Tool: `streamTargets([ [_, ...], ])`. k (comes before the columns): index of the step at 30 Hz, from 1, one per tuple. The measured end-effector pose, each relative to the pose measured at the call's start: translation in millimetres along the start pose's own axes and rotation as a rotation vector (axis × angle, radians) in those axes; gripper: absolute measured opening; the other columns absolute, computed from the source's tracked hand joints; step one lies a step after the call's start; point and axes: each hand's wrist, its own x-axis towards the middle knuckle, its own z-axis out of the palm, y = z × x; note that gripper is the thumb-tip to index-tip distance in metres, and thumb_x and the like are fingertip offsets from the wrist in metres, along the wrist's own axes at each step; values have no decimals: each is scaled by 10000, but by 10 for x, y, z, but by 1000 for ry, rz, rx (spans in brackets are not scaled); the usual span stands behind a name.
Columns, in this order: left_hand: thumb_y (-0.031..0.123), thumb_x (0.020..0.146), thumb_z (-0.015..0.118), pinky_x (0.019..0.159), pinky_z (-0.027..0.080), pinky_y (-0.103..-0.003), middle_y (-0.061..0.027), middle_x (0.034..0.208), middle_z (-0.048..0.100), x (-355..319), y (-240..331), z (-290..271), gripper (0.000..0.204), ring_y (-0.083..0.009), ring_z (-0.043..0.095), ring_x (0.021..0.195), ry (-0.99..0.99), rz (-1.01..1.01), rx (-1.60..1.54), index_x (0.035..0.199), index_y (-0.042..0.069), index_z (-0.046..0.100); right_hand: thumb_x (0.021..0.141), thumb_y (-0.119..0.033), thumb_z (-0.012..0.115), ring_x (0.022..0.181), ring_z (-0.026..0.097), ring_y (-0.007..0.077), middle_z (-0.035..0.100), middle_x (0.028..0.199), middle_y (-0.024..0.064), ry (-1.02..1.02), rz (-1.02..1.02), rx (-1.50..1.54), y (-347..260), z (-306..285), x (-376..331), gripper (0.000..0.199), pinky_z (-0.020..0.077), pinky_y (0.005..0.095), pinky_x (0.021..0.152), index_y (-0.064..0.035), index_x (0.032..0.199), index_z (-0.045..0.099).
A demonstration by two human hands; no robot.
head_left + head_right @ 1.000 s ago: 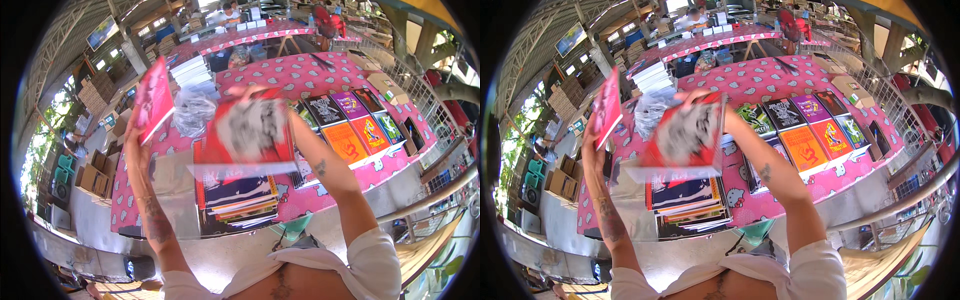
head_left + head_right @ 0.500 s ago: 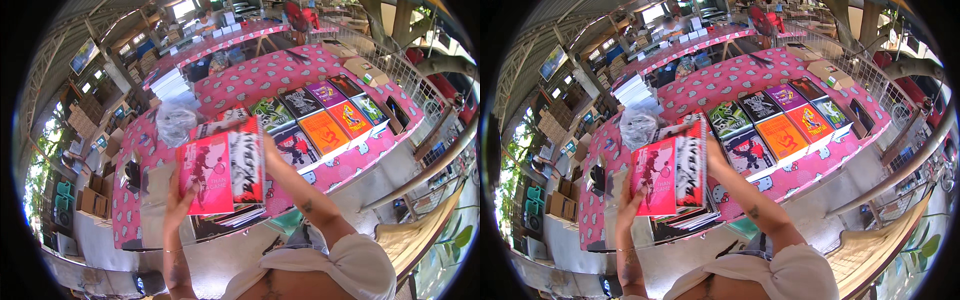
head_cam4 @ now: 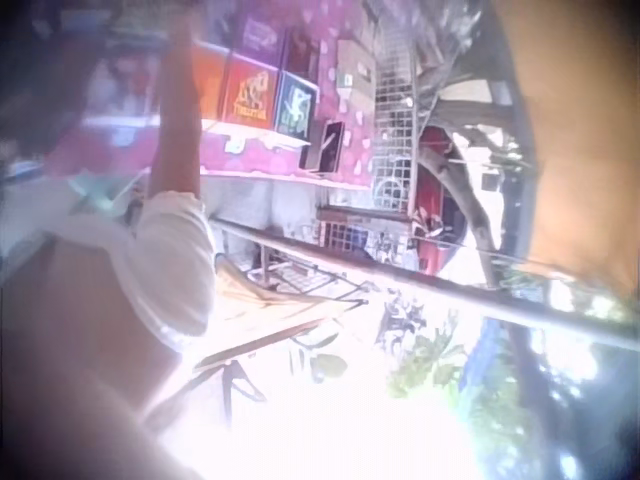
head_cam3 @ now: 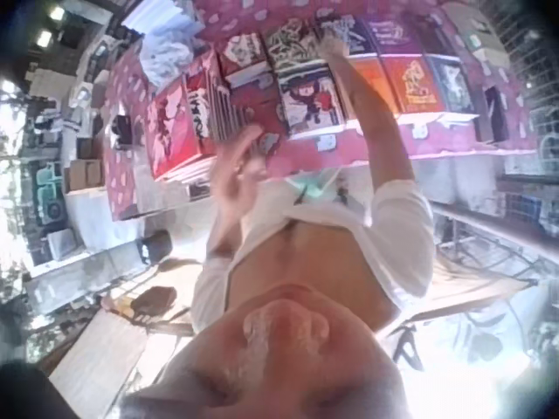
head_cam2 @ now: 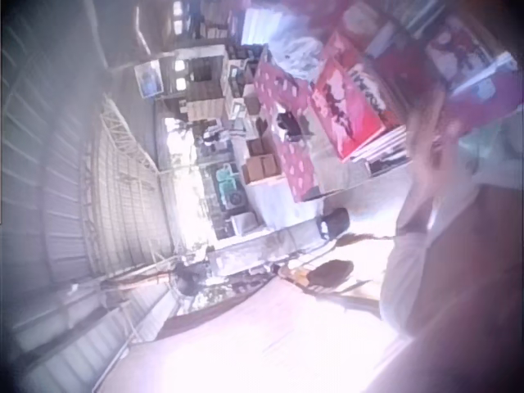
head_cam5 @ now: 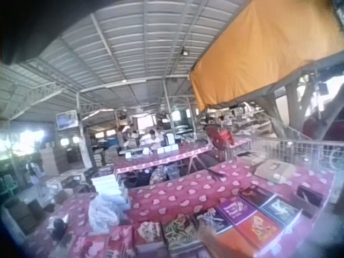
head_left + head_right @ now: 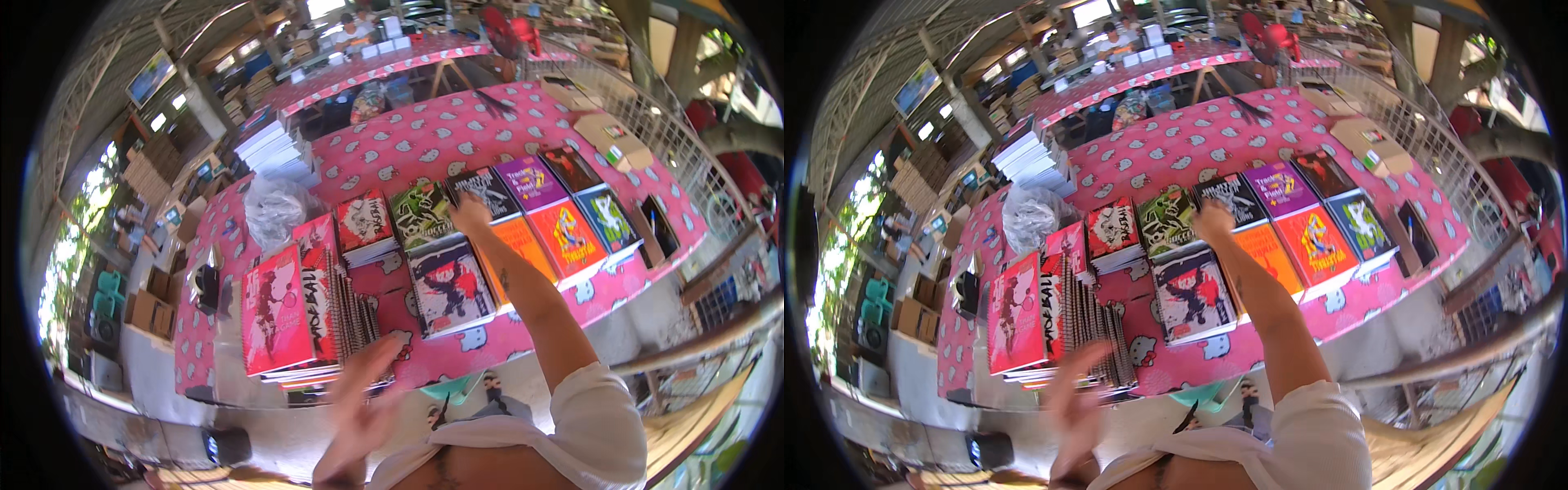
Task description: The person sorts various spiral-bound notebooks by hand on a table, picking them up from several stacks and placing them into a single sorted pile.
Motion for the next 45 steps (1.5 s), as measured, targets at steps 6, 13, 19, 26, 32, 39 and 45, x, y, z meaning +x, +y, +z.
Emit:
streamTargets([
  [6,174,892,636,803,503,-471,-245,1062,627,1027,-2252,1970,369,-418,614,963,513,-338,336,1184,-42,569,823,-206,657,927,652,410,651,1007,249,-447,-299,-170,195,74,275,326,543,495,807,26,1048,610],
  [13,72,803,628,787,493,-491,-236,1006,598,1759,-2351,2032,379,-411,599,957,435,-664,374,1175,48,559,803,6,544,920,605,196,626,1029,64,-74,78,1292,907,-784,650,439,491,327,774,-73,1234,572],
  [19,4,809,606,675,464,-376,-159,880,517,1370,-340,732,381,-303,540,775,826,-216,89,1186,47,632,813,-24,635,904,568,123,606,1027,38,-380,97,1432,318,-1969,219,402,429,262,817,25,1206,565],
  [26,61,910,591,723,533,-242,-116,1174,630,343,65,-1023,428,-124,630,904,1323,-65,37,1327,-19,542,890,-55,628,967,580,178,629,1018,89,30,-436,1007,-1413,-1905,-321,160,437,291,858,17,1033,623],
  [32,132,882,653,584,465,-245,-76,1005,681,-451,-926,-1953,395,-88,572,673,687,-350,-190,1247,-12,611,691,179,458,1295,490,306,656,1076,77,-458,-1084,929,-2434,-1092,-752,465,389,419,1069,-66,1030,662],
  [39,243,819,729,718,491,-390,-129,962,645,-714,-799,-1579,344,-224,600,836,213,-426,506,1104,53,698,908,-100,584,1154,562,293,589,1218,135,-390,-660,1004,-2667,-998,-846,249,436,377,974,-65,1150,632],
  [45,398,839,688,976,391,-527,-170,1278,527,-609,-442,-764,510,-346,498,1208,237,-19,891,1254,110,615,925,-579,491,1145,582,342,583,1265,206,-628,-748,545,-3550,-440,-278,674,456,423,951,-44,1333,532],
])
